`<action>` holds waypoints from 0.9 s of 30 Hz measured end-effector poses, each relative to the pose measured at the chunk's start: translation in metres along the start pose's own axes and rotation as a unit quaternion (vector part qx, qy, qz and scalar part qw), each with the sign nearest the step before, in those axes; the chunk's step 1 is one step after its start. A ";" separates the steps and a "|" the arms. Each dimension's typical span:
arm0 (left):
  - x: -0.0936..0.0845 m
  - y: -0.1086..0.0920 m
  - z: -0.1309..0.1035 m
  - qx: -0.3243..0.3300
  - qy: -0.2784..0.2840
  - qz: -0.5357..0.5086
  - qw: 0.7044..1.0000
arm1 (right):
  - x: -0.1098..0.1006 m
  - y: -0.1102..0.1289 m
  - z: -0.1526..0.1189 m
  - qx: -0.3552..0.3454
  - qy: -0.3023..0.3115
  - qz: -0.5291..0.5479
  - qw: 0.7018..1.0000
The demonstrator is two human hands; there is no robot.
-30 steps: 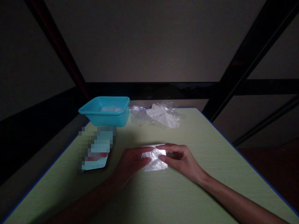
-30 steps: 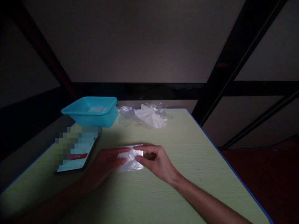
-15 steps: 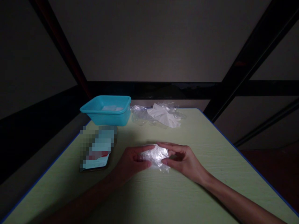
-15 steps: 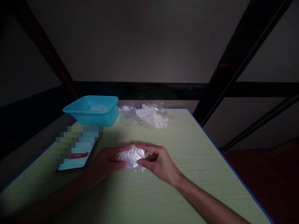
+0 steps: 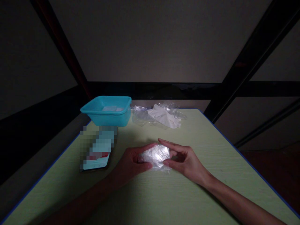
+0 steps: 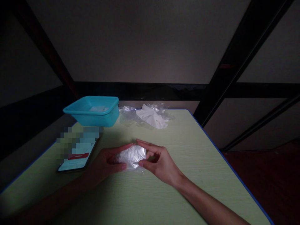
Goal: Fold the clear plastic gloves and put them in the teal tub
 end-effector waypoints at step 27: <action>-0.004 -0.001 -0.001 0.040 -0.018 -0.026 0.999 | 0.000 -0.015 0.007 0.094 0.019 0.191 0.977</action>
Point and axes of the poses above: each hand's wrist, its own z-axis towards the middle knuckle, its own x-axis out of the palm, y = z × x, the point moved 1 cm from there along z, towards the middle knuckle, and after that the axes turned 2 degrees about z, right-handed, at the moved point
